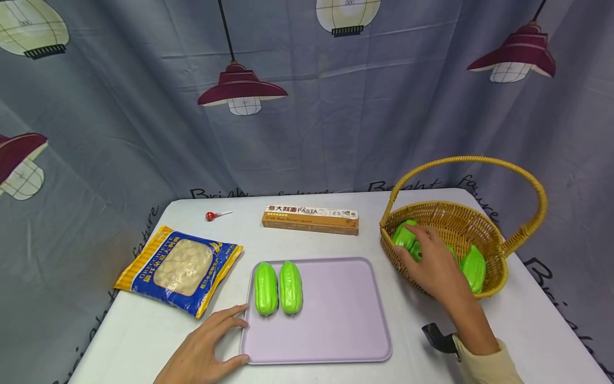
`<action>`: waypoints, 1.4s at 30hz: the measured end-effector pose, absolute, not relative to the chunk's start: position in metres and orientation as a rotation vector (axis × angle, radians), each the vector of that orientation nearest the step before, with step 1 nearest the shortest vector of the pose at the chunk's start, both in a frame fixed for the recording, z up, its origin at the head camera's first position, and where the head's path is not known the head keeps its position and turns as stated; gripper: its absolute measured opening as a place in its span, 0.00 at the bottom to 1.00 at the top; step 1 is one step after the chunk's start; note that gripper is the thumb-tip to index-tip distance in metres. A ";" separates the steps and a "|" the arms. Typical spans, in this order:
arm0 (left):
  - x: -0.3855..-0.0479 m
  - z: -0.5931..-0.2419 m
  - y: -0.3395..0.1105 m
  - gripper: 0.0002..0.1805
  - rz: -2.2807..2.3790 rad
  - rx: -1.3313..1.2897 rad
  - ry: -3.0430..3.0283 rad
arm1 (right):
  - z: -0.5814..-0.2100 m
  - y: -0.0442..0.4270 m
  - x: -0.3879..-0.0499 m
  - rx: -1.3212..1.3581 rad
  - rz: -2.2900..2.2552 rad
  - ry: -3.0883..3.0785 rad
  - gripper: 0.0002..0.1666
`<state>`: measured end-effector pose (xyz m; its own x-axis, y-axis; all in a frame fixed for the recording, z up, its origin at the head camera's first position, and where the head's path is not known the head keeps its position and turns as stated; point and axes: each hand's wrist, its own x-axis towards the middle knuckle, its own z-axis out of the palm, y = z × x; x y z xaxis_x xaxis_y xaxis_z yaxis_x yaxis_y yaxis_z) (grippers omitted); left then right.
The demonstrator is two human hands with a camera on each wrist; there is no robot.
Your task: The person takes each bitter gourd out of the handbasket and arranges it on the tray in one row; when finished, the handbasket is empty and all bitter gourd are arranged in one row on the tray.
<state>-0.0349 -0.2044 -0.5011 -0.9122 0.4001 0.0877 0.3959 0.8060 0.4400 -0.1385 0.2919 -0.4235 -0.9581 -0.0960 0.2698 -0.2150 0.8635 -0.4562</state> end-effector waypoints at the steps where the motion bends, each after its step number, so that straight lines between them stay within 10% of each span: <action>1: -0.035 -0.501 -0.204 0.29 0.723 0.660 2.979 | -0.424 0.293 -0.139 0.224 0.722 -2.800 0.37; 42: -0.034 -0.503 -0.205 0.28 0.754 0.685 2.987 | -0.433 0.329 -0.173 0.001 0.526 -3.125 0.53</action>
